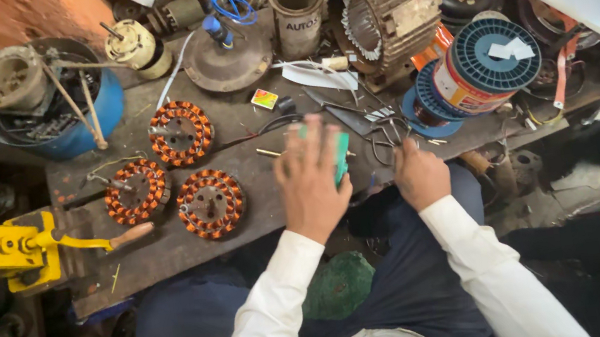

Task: The person secures a green motor housing with a strap, then inserts a rotor into the housing. They use a screwdriver to tighten screws on the motor housing, completing the assembly of the motor unit.

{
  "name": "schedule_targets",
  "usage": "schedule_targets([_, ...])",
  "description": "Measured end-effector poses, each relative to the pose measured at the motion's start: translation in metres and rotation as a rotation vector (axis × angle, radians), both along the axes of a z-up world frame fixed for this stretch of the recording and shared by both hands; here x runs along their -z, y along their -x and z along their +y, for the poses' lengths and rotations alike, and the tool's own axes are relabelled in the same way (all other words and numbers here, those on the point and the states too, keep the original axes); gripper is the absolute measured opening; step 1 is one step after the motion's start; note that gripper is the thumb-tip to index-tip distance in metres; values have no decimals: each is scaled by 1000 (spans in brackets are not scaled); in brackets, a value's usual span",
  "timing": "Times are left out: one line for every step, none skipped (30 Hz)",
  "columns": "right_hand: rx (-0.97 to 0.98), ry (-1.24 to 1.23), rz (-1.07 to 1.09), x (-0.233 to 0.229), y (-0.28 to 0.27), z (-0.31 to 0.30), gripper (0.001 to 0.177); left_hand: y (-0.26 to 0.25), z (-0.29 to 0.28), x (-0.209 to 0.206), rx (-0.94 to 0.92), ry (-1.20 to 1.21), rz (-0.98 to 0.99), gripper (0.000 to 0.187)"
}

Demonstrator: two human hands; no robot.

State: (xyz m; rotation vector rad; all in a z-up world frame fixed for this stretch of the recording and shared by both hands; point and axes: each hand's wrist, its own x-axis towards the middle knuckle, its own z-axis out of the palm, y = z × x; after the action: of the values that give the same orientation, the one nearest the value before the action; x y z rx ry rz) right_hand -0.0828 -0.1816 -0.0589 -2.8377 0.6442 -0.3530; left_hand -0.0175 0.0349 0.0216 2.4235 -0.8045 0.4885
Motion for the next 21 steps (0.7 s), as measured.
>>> schedule_targets([3,-8,45,4,5,-4,25,2,-1,3,76,-34,-103,69])
schedule_targets([-23,-32,70,7,6,-1,23,3,-4,8,153,-67,-205,62])
schedule_targets([-46,-54,94,9,5,7,23,1,-6,13,190,-18,-160,54])
schedule_targets([-69,-75,118,10,3,14,23,-4,-8,19,226,31,-114,47])
schedule_targets([-60,-79,110,11,-1,19,24,-12,-10,23,260,80,-79,39])
schedule_targets([-51,-83,101,13,-5,24,24,-17,-12,27,279,141,-110,30])
schedule_targets([-43,-93,105,16,-3,29,25,-16,-12,32,297,198,-127,23])
schedule_targets([-64,-94,68,17,-5,30,27,-15,-12,36,313,255,-145,20])
schedule_targets([-85,-97,35,17,-8,30,29,-13,-12,38,312,270,-135,19])
schedule_targets([-106,-99,1,17,-9,32,31,-12,-13,38,310,286,-126,19])
schedule_targets([-111,-106,-15,17,-14,32,29,-14,-15,35,309,304,-127,19])
schedule_targets([-117,-114,-30,17,-18,34,28,-13,-16,31,300,273,-113,21])
schedule_targets([-124,-121,-46,17,-23,35,26,-10,-15,27,290,241,-99,30])
schedule_targets([-144,-104,-51,17,-28,36,28,-9,-15,23,280,208,-85,42])
schedule_targets([-166,-89,-51,17,-31,38,31,-8,-15,22,282,203,-97,37])
schedule_targets([-188,-75,-52,18,-33,40,34,-8,-15,22,285,198,-109,31])
schedule_targets([-194,-49,-33,18,-38,40,35,-10,-15,22,289,193,-124,26])
schedule_targets([-199,-22,-14,17,-43,40,36,-13,-14,24,286,214,-116,22])
schedule_targets([-202,6,11,18,-42,40,37,-13,-15,26,286,237,-102,20])
schedule_targets([-203,7,22,19,-39,40,34,-12,-14,27,285,261,-88,20])
schedule_targets([-202,11,26,19,-39,39,31,-11,-14,27,286,280,-58,20])
